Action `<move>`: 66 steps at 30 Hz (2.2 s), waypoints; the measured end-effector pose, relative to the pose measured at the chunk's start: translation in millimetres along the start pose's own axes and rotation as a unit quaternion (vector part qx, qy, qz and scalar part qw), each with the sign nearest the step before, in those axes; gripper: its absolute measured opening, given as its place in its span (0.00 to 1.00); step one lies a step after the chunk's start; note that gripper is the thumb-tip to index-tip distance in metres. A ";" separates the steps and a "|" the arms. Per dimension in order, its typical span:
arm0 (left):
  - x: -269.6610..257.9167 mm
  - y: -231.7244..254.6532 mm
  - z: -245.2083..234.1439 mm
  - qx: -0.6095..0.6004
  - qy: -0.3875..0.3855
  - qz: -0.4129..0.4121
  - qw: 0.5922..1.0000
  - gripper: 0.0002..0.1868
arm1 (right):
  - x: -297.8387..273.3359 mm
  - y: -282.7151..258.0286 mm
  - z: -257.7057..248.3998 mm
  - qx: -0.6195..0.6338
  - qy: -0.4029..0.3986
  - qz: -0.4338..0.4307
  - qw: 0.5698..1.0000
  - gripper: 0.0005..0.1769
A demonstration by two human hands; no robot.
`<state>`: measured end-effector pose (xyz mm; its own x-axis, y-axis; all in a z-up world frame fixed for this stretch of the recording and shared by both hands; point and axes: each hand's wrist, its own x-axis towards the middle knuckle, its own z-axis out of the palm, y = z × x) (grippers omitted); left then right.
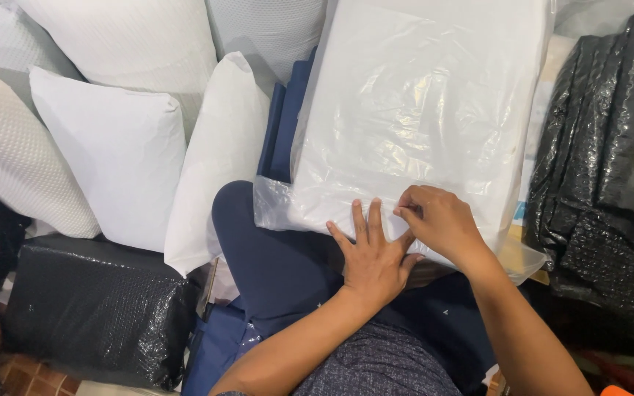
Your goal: Cleaning a pillow with a lint roller and then placing it into a plastic bag for packaging.
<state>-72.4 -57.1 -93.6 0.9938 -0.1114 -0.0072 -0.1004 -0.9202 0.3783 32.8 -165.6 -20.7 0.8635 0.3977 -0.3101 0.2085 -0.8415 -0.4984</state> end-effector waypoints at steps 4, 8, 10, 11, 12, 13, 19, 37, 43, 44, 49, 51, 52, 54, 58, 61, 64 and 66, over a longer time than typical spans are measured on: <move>0.7 0.4 -0.9 -0.003 0.009 0.001 1.000 0.27 | 1.3 0.4 7.0 -0.047 0.019 -0.009 0.999 0.06; 0.3 -1.4 2.6 -0.020 0.015 0.001 1.000 0.27 | 4.0 7.5 21.6 -0.099 0.066 -0.028 0.993 0.05; -0.2 -1.1 1.7 -0.017 0.021 0.001 1.000 0.27 | 4.1 12.1 28.1 -0.117 0.075 -0.030 0.990 0.05; -0.6 -0.8 1.3 -0.014 0.028 0.003 1.000 0.27 | 3.9 14.5 31.4 -0.134 0.084 -0.032 0.987 0.05; -0.3 -1.0 1.1 -0.015 0.028 0.003 1.000 0.27 | 3.7 14.3 32.7 -0.134 0.084 -0.032 0.987 0.05; 0.0 -1.0 0.9 -0.010 0.033 0.006 0.999 0.26 | 3.3 14.1 33.9 -0.149 0.093 -0.028 0.984 0.06; 0.6 -1.4 -0.5 -0.003 0.044 0.011 0.999 0.25 | 0.2 20.5 49.0 -0.187 0.211 -0.059 0.958 0.18; 1.4 -1.1 3.4 -0.009 -0.003 0.000 1.000 0.30 | -23.0 52.3 64.2 -0.187 0.162 -0.313 0.917 0.47; 3.3 1.4 -7.9 -0.019 -0.040 -0.007 0.999 0.31 | -18.0 57.9 66.5 -0.235 0.127 -0.288 0.920 0.51; 3.1 1.8 -10.1 -0.018 -0.051 -0.009 0.999 0.29 | -18.1 58.2 67.0 -0.233 0.119 -0.284 0.922 0.51; 2.8 1.4 -14.4 -0.030 -0.053 -0.008 0.998 0.28 | -14.7 64.4 65.7 -0.207 0.127 -0.291 0.925 0.51; 2.2 1.5 -19.9 -0.041 -0.053 -0.003 0.998 0.28 | -15.2 69.2 68.2 -0.188 0.141 -0.299 0.925 0.52; 2.4 1.7 -20.0 -0.046 -0.058 -0.005 0.997 0.28 | -14.2 74.6 71.0 -0.196 0.147 -0.304 0.921 0.50; 1.3 0.8 -17.4 -0.052 -0.064 -0.006 0.997 0.29 | -13.3 78.9 72.5 -0.203 0.153 -0.306 0.917 0.49; -1.7 -3.5 -15.0 -0.043 -0.021 0.018 0.999 0.26 | -11.4 80.3 67.4 -0.181 0.152 -0.314 0.919 0.48; -5.3 -9.4 -22.4 -0.060 -0.014 0.037 0.997 0.25 | -11.2 78.5 63.8 -0.166 0.144 -0.319 0.922 0.48; -9.8 -18.0 -23.7 -0.059 0.015 0.069 0.996 0.27 | -12.2 77.9 61.8 -0.168 0.139 -0.317 0.923 0.46; -12.1 -24.7 -22.0 -0.047 0.037 0.086 0.994 0.28 | -12.6 78.5 62.9 -0.177 0.140 -0.316 0.921 0.44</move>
<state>-80.8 -24.8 -82.4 0.9634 -0.2330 0.1329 -0.2681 -0.8503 0.4529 9.4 -213.6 -106.8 0.5918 0.7817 0.1967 0.8049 -0.5597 -0.1973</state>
